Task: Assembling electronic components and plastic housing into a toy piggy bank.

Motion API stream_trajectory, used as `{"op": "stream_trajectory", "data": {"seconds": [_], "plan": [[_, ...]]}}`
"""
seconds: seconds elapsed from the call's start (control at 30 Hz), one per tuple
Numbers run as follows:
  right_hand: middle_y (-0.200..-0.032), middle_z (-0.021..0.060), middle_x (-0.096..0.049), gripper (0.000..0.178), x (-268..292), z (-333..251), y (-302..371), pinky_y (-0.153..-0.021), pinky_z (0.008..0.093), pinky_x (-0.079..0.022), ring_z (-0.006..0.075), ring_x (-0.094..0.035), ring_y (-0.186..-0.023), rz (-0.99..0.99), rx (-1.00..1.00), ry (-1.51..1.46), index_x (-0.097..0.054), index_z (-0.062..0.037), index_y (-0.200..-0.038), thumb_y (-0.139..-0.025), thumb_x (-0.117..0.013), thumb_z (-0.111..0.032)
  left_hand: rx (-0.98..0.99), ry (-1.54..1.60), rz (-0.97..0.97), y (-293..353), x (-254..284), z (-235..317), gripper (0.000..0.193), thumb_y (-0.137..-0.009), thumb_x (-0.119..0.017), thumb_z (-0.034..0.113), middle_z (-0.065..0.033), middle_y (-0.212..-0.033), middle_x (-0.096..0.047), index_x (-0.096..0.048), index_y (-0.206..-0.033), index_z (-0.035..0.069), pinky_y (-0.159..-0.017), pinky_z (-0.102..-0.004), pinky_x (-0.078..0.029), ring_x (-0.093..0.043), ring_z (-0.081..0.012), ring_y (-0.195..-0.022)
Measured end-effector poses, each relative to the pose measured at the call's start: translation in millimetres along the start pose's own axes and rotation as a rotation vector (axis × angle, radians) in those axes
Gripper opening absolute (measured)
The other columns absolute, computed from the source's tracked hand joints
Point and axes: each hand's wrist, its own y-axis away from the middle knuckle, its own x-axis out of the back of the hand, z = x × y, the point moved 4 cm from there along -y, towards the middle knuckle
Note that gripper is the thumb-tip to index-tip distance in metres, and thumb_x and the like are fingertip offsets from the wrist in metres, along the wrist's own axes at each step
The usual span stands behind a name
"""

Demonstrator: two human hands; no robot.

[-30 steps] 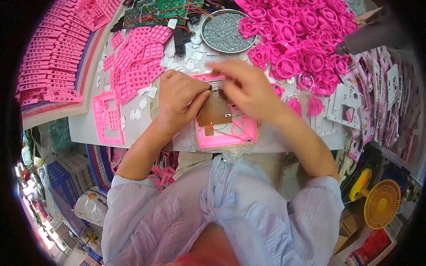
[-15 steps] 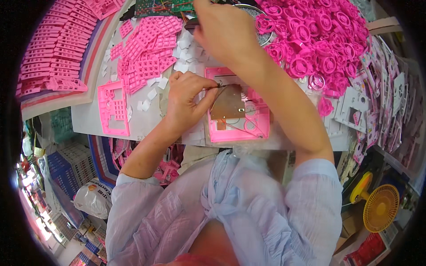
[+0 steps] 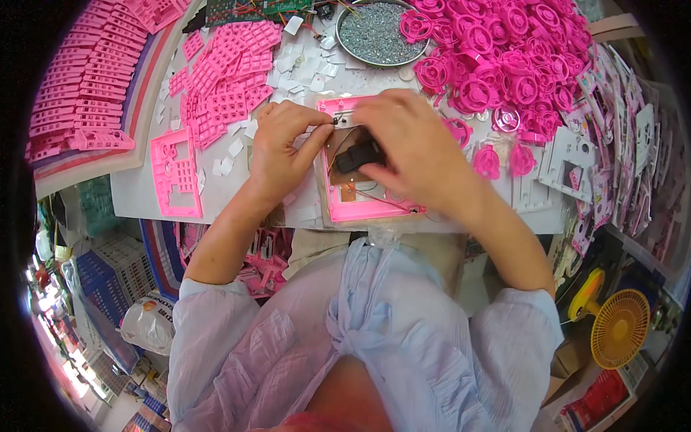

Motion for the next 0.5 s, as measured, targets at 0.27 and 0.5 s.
{"op": "stream_trajectory", "data": {"seconds": [0.27, 0.5], "plan": [[-0.115, 0.0119, -0.063, 0.049, -1, 26, 16, -0.087, 0.0431, -0.053, 0.0321, -0.061, -0.105, -0.061, 0.002, 0.026, -0.065, -0.0068, -0.116, -0.071, -0.083, -0.017, -0.202, -0.061, -0.198, -22, 3, 16, 0.009, -0.083, -0.076, 0.013, 0.0006, -0.085, -0.068, -0.071, -0.090, 0.013, -0.085, -0.0388, -0.038, -0.061, -0.0209, -0.083], [-0.110, 0.0103, -0.061, 0.047, 3, 18, 5, -0.086, 0.0419, -0.051, 0.0317, -0.057, -0.104, -0.137, 0.075, 0.007, -0.065, -0.0068, -0.114, -0.070, -0.081, -0.014, -0.413, -0.196, -0.382, -37, 1, 22, 0.013, -0.081, -0.077, 0.016, 0.0000, -0.081, -0.065, -0.068, -0.089, 0.014, -0.085, -0.0403, -0.044, -0.060, -0.0208, -0.082]]}}
